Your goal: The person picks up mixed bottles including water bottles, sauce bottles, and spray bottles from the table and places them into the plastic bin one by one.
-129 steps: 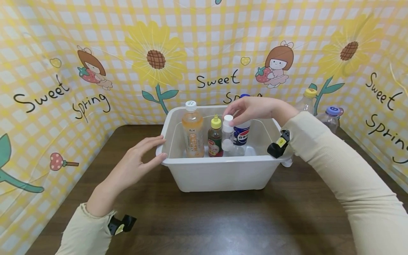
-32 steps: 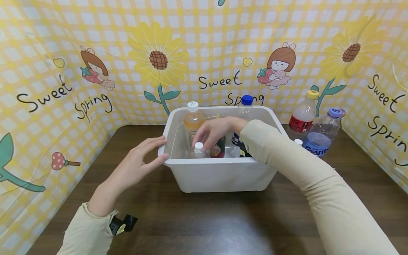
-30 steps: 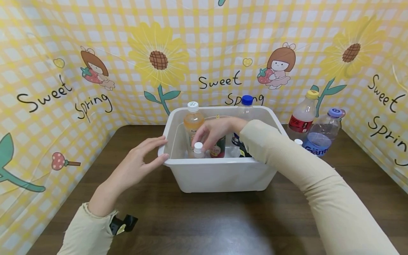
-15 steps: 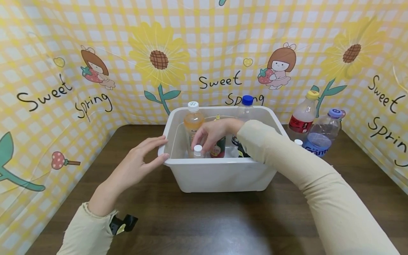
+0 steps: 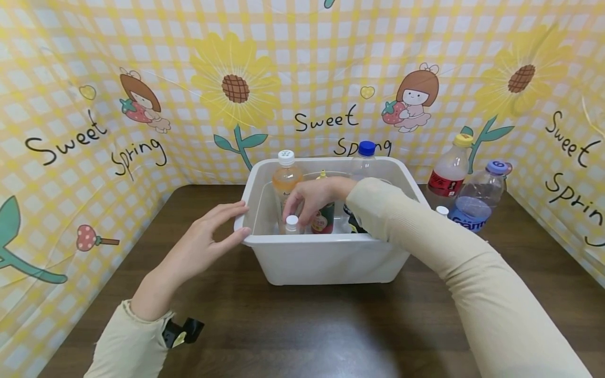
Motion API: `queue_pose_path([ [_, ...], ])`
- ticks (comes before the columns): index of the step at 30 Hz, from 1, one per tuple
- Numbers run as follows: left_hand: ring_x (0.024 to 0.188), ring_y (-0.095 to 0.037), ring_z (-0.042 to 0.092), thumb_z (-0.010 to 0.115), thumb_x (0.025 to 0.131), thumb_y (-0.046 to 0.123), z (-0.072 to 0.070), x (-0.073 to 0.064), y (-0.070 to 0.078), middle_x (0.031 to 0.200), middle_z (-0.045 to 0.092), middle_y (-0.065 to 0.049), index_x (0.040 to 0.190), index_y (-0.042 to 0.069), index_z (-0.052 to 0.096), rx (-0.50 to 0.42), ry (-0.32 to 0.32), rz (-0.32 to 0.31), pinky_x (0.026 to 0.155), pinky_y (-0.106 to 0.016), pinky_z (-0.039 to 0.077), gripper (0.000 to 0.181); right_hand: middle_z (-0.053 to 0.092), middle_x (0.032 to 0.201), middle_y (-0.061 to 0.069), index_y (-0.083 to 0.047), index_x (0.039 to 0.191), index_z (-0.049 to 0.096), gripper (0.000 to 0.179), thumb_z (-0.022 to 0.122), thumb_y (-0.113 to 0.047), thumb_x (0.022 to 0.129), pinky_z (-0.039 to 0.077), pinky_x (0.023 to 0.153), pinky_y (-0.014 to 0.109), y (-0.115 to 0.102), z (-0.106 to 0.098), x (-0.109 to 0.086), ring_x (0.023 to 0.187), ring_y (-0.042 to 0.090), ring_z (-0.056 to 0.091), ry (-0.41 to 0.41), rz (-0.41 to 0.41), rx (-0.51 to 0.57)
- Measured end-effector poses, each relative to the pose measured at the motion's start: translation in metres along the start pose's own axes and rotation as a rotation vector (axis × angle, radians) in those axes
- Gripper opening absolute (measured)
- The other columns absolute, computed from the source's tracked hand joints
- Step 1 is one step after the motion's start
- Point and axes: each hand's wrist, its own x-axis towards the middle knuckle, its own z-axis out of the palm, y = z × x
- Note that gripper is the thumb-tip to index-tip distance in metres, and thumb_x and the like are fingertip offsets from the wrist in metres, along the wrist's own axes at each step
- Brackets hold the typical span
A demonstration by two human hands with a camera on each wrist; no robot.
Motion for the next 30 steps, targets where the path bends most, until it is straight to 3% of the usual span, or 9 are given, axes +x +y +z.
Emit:
queue_pose_path([
  [24, 0.132, -0.030, 0.042, 0.058, 0.092, 0.036, 0.0000, 0.0002, -0.0001, 0.143, 0.044, -0.008, 0.134, 0.010, 0.050, 0.003, 0.001, -0.001, 0.105, -0.053, 0.036, 0.050, 0.065, 0.119, 0.007, -0.007, 0.114, 0.065, 0.036, 0.072, -0.004, 0.080, 0.055, 0.084, 0.031, 0.0011, -0.0001, 0.0028, 0.102, 0.017, 0.063, -0.010, 0.015, -0.021],
  [30, 0.132, -0.029, 0.041, 0.058, 0.092, 0.035, 0.0006, -0.0001, -0.0007, 0.143, 0.045, -0.008, 0.134, 0.010, 0.050, 0.001, 0.002, 0.001, 0.105, -0.053, 0.036, 0.049, 0.066, 0.116, 0.005, -0.009, 0.114, 0.066, 0.035, 0.073, -0.008, 0.080, 0.056, 0.081, 0.033, -0.0003, -0.0003, -0.0002, 0.094, 0.019, 0.064, 0.009, 0.006, -0.025],
])
